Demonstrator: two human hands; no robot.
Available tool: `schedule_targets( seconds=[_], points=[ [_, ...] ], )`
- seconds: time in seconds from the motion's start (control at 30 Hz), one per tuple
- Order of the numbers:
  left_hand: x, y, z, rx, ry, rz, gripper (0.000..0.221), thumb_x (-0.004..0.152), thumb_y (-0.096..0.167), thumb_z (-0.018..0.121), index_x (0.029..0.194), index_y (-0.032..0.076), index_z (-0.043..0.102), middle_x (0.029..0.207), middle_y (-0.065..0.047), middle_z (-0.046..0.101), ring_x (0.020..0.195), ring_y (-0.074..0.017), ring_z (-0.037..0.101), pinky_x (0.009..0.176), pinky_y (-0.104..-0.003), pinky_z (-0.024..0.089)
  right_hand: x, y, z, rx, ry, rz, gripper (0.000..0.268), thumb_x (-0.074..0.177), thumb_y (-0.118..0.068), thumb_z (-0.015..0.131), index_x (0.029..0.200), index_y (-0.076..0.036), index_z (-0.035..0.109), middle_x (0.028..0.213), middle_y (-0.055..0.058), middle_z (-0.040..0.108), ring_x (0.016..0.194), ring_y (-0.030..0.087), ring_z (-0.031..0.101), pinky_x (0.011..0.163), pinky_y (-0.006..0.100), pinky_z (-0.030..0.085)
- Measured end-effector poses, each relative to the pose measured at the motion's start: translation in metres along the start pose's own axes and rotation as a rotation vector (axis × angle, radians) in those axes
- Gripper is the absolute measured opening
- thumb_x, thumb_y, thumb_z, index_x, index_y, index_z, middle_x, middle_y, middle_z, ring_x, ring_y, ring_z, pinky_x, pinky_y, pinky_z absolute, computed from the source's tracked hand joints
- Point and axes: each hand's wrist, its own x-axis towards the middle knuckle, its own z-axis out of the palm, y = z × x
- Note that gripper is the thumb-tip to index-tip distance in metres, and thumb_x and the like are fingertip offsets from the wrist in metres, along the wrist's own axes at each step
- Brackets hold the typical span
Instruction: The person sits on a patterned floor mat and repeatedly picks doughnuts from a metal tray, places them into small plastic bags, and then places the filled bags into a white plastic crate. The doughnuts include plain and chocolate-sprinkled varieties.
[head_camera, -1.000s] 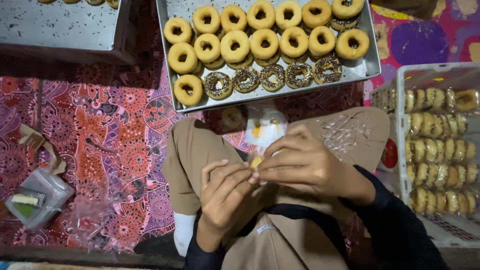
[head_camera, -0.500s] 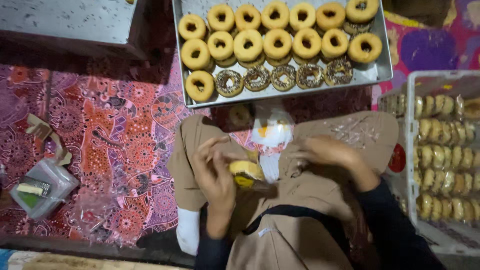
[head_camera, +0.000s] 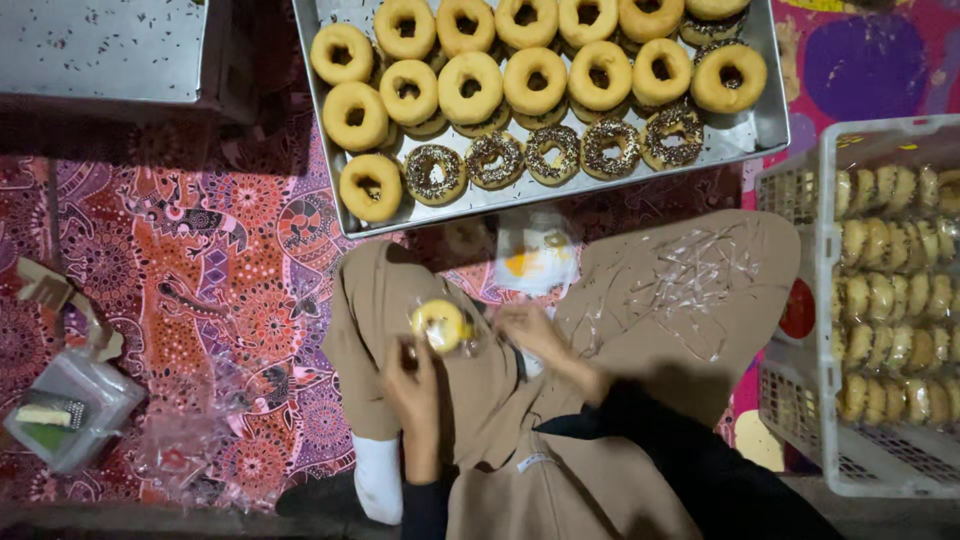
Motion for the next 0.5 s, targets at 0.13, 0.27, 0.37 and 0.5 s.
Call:
schedule_targets(
  seconds=[0.13,0.27,0.37,0.5],
  points=[
    [0.073,-0.024,0.066,-0.114,0.042,-0.025,0.029,0.085,0.021,0.085,0.084,-0.003,0.068,0.071,-0.018,0.068,0.065,-0.0312,0.062,0.059,-0.039,0.051,0.070,-0.001,-0.115,-0.856,0.346,-0.036,0.034,0.093,-0.040,0.076,0.099,-0.006,0.078,0.088,0.023,0.073,0.078,0.039,0.071,0.069,0.048,0.054],
    [0.123,-0.026,0.133,0.346,-0.134,0.183,0.030,0.083,0.027,0.080,0.085,-0.001,0.071,0.077,-0.019,0.069,0.070,-0.0337,0.065,0.068,-0.045,0.051,0.120,0.008,-0.173,-1.158,0.323,-0.400,0.051,0.073,-0.034,0.082,0.115,-0.006,0.072,0.112,0.025,0.070,0.102,0.046,0.065,0.086,0.054,0.053],
    [0.118,-0.008,0.141,0.688,-0.275,0.204,0.030,0.088,0.028,0.075,0.092,-0.002,0.071,0.088,-0.023,0.068,0.084,-0.0383,0.062,0.080,-0.050,0.048,0.131,0.003,-0.174,-1.164,0.216,-0.489,0.072,0.059,-0.041,0.090,0.115,-0.001,0.068,0.122,0.030,0.064,0.110,0.052,0.059,0.092,0.058,0.048],
    [0.078,0.024,0.128,0.278,-0.186,0.335,0.033,0.099,0.027,0.067,0.106,-0.005,0.068,0.105,-0.029,0.065,0.104,-0.0435,0.057,0.091,-0.052,0.044,0.101,-0.039,-0.166,-1.045,0.178,-0.426,0.062,0.070,-0.021,0.081,0.129,-0.004,0.068,0.124,0.025,0.066,0.112,0.046,0.062,0.094,0.051,0.050]
  ],
)
